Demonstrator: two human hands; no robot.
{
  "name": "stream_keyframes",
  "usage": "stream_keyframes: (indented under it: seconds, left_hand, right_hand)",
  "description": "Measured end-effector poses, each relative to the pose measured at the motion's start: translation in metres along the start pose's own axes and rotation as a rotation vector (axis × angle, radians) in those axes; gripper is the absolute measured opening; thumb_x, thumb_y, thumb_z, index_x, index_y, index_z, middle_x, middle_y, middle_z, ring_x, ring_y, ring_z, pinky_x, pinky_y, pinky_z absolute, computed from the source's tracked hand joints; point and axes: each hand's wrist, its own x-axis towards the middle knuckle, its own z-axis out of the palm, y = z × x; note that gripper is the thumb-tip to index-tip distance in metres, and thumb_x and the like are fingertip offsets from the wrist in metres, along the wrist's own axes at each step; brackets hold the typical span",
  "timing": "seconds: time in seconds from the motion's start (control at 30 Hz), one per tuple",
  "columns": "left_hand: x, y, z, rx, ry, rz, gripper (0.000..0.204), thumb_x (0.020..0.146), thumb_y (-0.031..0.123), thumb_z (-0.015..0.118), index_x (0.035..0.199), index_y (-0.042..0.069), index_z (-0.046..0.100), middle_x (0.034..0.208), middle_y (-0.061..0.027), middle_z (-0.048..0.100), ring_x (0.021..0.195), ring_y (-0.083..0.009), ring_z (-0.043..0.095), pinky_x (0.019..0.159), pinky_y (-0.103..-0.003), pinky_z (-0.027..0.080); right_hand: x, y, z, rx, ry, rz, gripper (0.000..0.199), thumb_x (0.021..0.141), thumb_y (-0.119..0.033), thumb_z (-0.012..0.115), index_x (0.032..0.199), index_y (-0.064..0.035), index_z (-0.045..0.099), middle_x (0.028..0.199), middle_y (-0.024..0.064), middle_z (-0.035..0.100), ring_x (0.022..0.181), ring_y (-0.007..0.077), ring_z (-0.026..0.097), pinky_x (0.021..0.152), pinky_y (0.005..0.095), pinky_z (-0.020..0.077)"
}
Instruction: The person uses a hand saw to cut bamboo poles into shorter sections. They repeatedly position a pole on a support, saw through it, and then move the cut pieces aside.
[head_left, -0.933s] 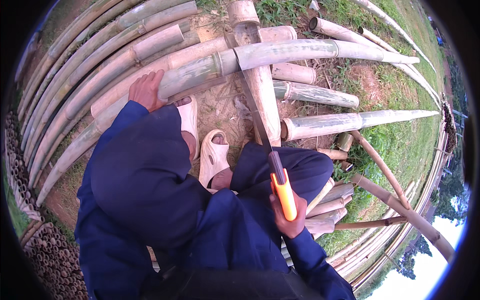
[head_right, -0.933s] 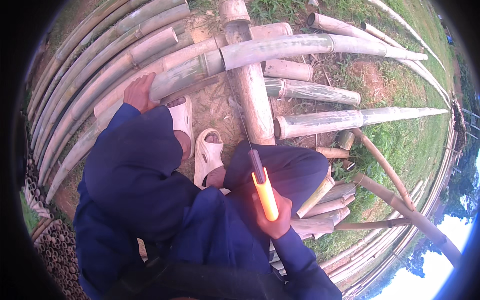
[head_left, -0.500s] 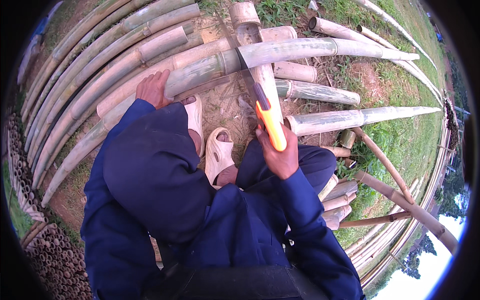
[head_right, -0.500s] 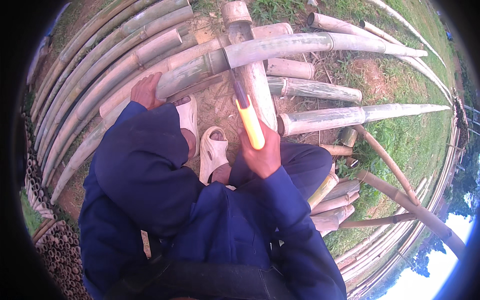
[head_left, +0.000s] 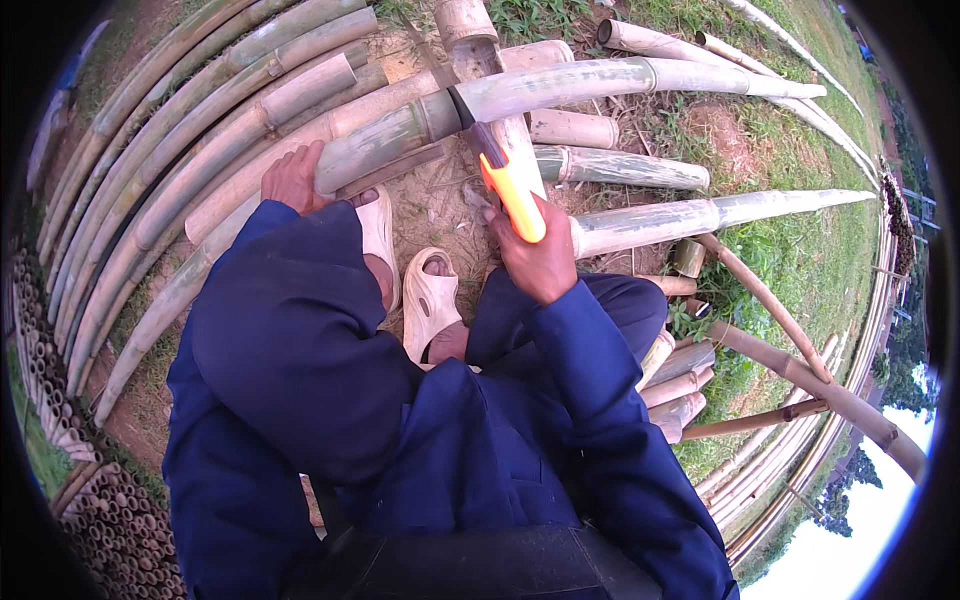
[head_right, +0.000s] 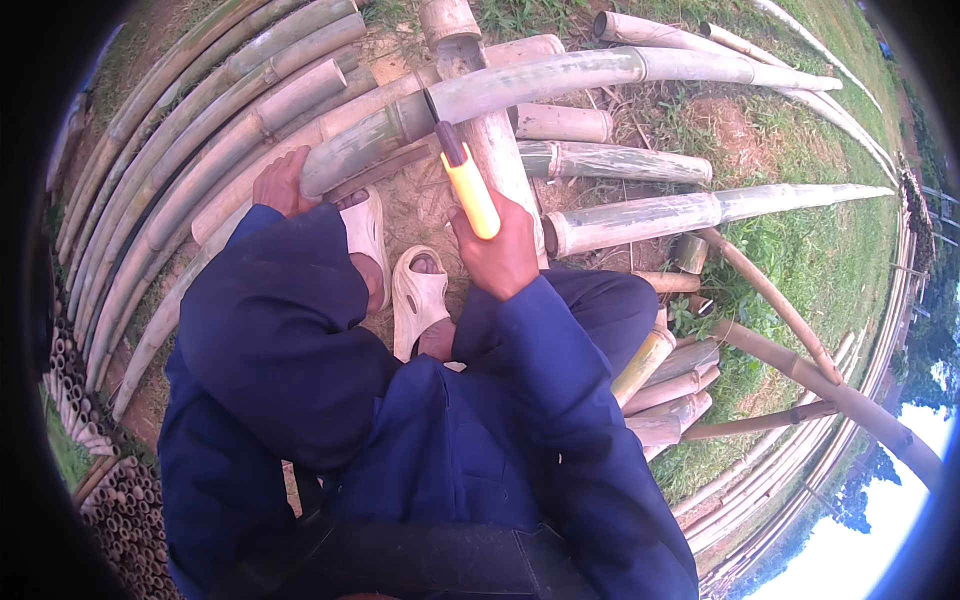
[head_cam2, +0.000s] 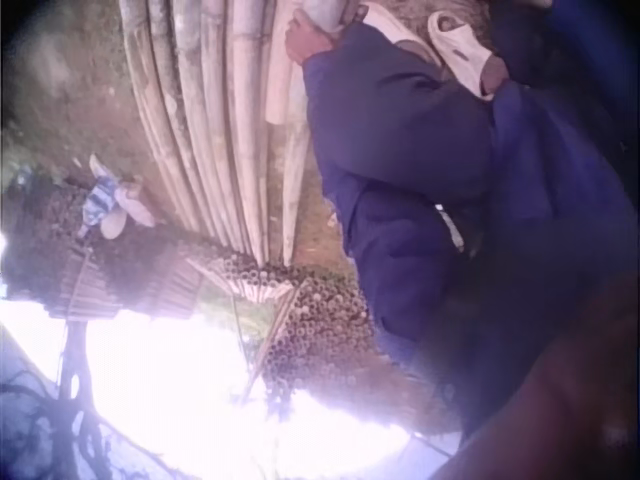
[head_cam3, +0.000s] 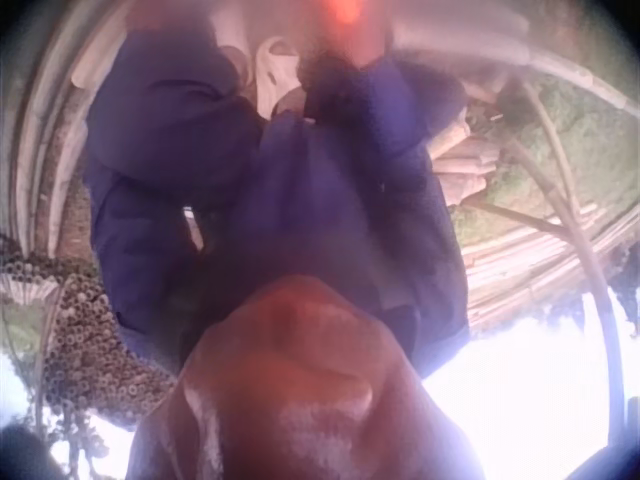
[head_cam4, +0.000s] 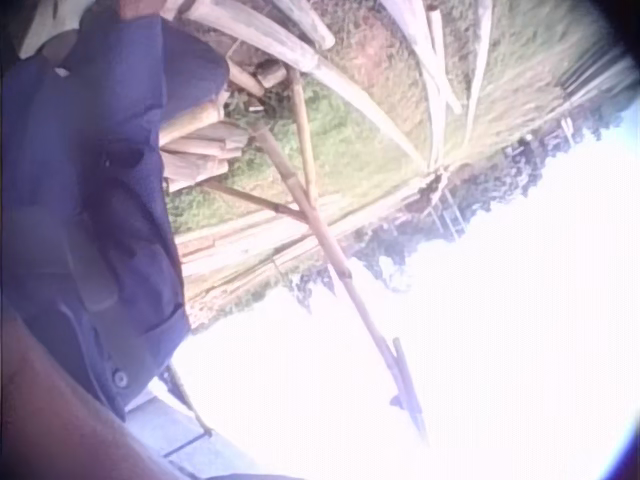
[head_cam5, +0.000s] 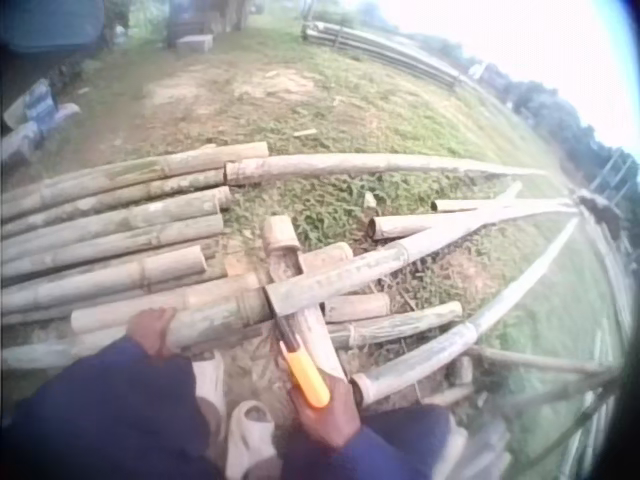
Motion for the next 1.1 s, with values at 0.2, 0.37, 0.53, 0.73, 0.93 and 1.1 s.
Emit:
stream_keyframes:
  seconds: [0.2,0.37,0.53,0.73,0.93,1.1]
  left_hand:
    - [-0.002,-0.004,0.008,-0.001,-0.011,-0.023,0.09,0.057,0.026,0.094,0.136,0.011,0.054,0.118,-0.0127,0.067,0.105,-0.0371,0.066,0.089,-0.046,0.053]
    - [-0.002,-0.004,0.008,-0.005,0.014,-0.009,0.089,0.057,0.026,0.095,0.136,0.012,0.054,0.118,-0.0127,0.067,0.104,-0.0375,0.067,0.09,-0.046,0.053]
    - [0.0,-0.001,0.003,-0.006,-0.002,-0.027,0.088,0.058,0.025,0.094,0.135,0.012,0.054,0.119,-0.013,0.067,0.104,-0.038,0.067,0.089,-0.047,0.053]
    - [-0.002,-0.002,0.007,-0.016,0.016,-0.039,0.086,0.058,0.024,0.095,0.134,0.012,0.055,0.118,-0.0128,0.067,0.105,-0.0378,0.066,0.089,-0.047,0.052]
    - [-0.001,0.004,0.003,-0.025,-0.005,-0.076,0.087,0.057,0.023,0.095,0.134,0.012,0.055,0.119,-0.0125,0.067,0.106,-0.037,0.066,0.09,-0.047,0.052]
    - [-0.002,0.009,0.0,-0.011,0.035,-0.047,0.081,0.057,0.026,0.095,0.128,0.012,0.057,0.111,-0.0123,0.067,0.102,-0.0363,0.066,0.088,-0.047,0.052]
  right_hand:
    - [-0.15,-0.038,-0.063,-0.064,0.01,0.077,0.028,0.09,0.0,0.071,0.118,0.0029,0.071,0.084,0.0135,0.075,0.077,0.022,0.076,0.074,0.0315,0.0562]
    - [-0.032,0.0,-0.004,0.001,0.026,-0.03,0.011,0.089,-0.004,0.07,0.098,0.0022,0.07,0.073,0.0185,0.067,0.066,0.0313,0.07,0.064,0.0379,0.0528]
    - [0.018,0.03,0.021,0.014,0.089,-0.241,0.018,0.089,-0.014,0.072,0.088,0.0029,0.065,0.071,0.0209,0.064,0.062,0.0365,0.062,0.064,0.0408,0.0511]
    - [-0.166,-0.018,-0.075,-0.029,-0.022,0.09,0.033,0.09,-0.002,0.072,0.123,0.0025,0.071,0.09,0.0137,0.076,0.082,0.0168,0.075,0.077,0.0297,0.0558]
    - [-0.034,0.012,-0.002,0.029,0.029,0.006,0.011,0.089,-0.007,0.071,0.095,0.0025,0.069,0.074,0.0213,0.068,0.064,0.0313,0.069,0.064,0.0387,0.0529]
    - [-0.002,0.034,0.014,0.037,0.075,-0.101,0.015,0.088,-0.011,0.072,0.092,0.003,0.068,0.071,0.0173,0.066,0.06,0.0283,0.065,0.063,0.0398,0.0515]
